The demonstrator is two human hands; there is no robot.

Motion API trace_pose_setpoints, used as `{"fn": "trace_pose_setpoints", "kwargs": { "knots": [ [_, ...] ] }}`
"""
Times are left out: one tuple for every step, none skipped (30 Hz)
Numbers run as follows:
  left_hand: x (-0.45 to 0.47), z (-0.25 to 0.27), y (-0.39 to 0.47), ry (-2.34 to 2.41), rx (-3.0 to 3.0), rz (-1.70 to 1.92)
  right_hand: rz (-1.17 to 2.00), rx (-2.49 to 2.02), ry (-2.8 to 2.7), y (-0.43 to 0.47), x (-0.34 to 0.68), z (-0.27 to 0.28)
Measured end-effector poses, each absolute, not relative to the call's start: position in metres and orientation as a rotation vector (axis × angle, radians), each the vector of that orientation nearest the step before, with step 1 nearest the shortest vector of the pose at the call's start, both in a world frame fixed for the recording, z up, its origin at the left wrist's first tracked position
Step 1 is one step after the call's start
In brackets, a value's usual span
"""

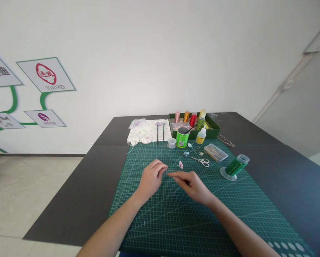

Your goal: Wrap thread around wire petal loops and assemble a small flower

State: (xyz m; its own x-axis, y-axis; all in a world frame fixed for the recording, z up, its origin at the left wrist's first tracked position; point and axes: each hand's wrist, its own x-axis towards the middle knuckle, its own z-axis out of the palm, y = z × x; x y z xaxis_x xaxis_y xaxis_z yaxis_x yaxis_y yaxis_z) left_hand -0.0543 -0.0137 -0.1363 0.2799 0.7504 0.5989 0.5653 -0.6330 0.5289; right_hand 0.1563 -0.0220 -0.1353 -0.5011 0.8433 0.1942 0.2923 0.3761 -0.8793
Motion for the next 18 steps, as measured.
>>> {"fn": "trace_pose_setpoints", "kwargs": {
  "knots": [
    [-0.054, -0.137, -0.014, 1.225, 2.360, 1.250, 1.094, -0.967, -1.971, -0.022, 0.157, -0.133],
    [-0.054, -0.137, -0.014, 1.228, 2.382, 1.217, 1.102, -0.957, -1.951, -0.022, 0.159, -0.131],
    [-0.054, -0.137, -0.015, 1.228, 2.400, 1.184, 1.111, -0.947, -1.927, -0.022, 0.160, -0.130],
    [-0.054, -0.137, -0.015, 1.225, 2.413, 1.152, 1.123, -0.940, -1.901, -0.022, 0.162, -0.128],
    [-0.054, -0.137, -0.016, 1.220, 2.424, 1.124, 1.137, -0.935, -1.874, -0.021, 0.164, -0.126],
    [-0.053, -0.137, -0.016, 1.216, 2.432, 1.103, 1.154, -0.933, -1.845, -0.021, 0.166, -0.125],
    [-0.053, -0.137, -0.017, 1.211, 2.437, 1.088, 1.174, -0.932, -1.814, -0.021, 0.168, -0.124],
    [-0.053, -0.137, -0.017, 1.208, 2.439, 1.077, 1.196, -0.932, -1.781, -0.020, 0.170, -0.124],
    [-0.053, -0.138, -0.018, 1.202, 2.441, 1.070, 1.216, -0.931, -1.745, -0.020, 0.172, -0.124],
    [-0.052, -0.138, -0.018, 1.196, 2.443, 1.066, 1.230, -0.931, -1.710, -0.019, 0.174, -0.123],
    [-0.052, -0.138, -0.018, 1.188, 2.446, 1.063, 1.233, -0.931, -1.679, -0.018, 0.176, -0.123],
    [-0.052, -0.138, -0.018, 1.179, 2.449, 1.060, 1.229, -0.932, -1.656, -0.017, 0.178, -0.123],
    [-0.052, -0.138, -0.019, 1.171, 2.454, 1.056, 1.217, -0.934, -1.638, -0.016, 0.180, -0.123],
    [-0.052, -0.138, -0.019, 1.164, 2.461, 1.049, 1.202, -0.934, -1.626, -0.015, 0.182, -0.122],
    [-0.052, -0.138, -0.019, 1.158, 2.467, 1.038, 1.187, -0.935, -1.618, -0.015, 0.184, -0.121],
    [-0.051, -0.138, -0.019, 1.152, 2.472, 1.027, 1.174, -0.933, -1.610, -0.014, 0.185, -0.120],
    [-0.051, -0.138, -0.019, 1.144, 2.476, 1.014, 1.162, -0.930, -1.604, -0.013, 0.186, -0.118],
    [-0.051, -0.137, -0.019, 1.136, 2.479, 1.001, 1.149, -0.927, -1.598, -0.012, 0.187, -0.117]
  ]
}}
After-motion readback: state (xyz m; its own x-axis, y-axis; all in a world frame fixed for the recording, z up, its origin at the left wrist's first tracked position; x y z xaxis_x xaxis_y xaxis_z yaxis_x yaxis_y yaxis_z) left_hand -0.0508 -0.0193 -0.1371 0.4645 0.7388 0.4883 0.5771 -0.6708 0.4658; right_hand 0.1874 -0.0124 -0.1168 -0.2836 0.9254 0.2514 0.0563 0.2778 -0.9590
